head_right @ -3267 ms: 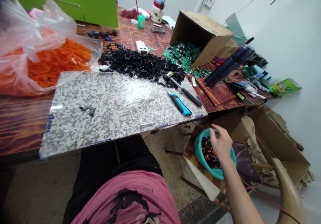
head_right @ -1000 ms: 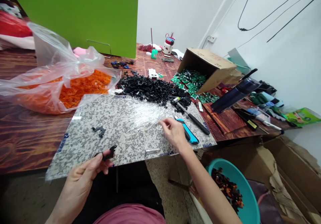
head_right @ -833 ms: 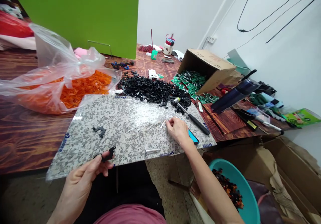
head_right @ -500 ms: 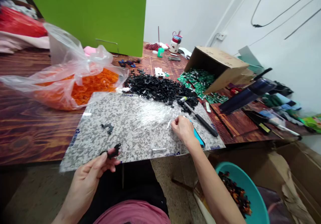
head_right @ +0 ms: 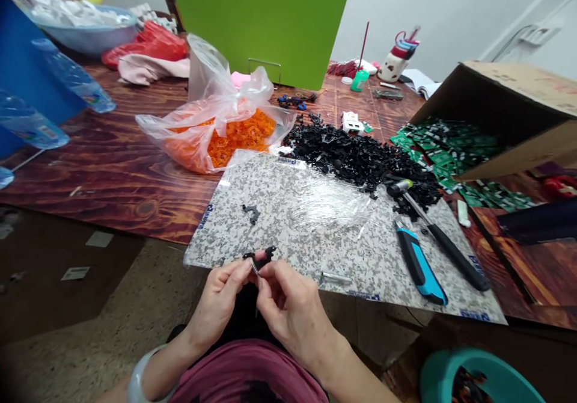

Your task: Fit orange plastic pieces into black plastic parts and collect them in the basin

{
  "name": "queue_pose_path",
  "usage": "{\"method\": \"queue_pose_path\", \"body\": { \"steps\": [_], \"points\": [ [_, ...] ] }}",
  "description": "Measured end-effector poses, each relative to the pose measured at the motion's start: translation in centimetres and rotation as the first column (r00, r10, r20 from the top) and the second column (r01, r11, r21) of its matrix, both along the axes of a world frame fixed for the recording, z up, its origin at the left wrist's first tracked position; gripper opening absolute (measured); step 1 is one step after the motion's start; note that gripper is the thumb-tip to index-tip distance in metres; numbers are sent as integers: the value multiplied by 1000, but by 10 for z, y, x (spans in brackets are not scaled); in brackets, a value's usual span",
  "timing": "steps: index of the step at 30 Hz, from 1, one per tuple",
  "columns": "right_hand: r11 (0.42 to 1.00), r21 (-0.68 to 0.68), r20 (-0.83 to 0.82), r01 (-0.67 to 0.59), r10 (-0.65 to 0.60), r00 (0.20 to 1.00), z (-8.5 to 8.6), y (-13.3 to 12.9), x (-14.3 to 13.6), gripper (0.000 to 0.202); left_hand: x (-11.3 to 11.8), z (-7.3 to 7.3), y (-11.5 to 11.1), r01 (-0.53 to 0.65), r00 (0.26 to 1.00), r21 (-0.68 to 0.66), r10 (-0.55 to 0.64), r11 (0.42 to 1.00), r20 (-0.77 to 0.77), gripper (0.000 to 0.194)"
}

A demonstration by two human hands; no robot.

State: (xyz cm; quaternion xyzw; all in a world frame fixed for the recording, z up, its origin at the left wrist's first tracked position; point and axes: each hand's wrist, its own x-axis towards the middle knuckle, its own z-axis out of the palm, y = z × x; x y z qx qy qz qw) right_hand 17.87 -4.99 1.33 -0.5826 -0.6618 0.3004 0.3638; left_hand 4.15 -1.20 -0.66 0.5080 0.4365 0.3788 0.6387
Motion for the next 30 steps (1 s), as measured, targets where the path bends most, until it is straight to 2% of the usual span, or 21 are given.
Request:
{"method": "queue_pose_path", "body": {
  "steps": [11, 19, 30],
  "points": [
    [997, 75, 55, 17, -21, 998, 0, 1, -3, 9, -5, -5, -4, 27, 1000, 23, -27, 999, -13, 35],
    [997, 55, 38, 48, -50, 998, -2, -1, -7, 10, -6, 1, -5, 19, 1000, 21, -19, 1000, -15, 34],
    [996, 42, 0, 74, -74, 997, -3, -4, -9, 10, -4, -4, -6, 13, 999, 36, -12, 999, -41, 33]
  ]
}}
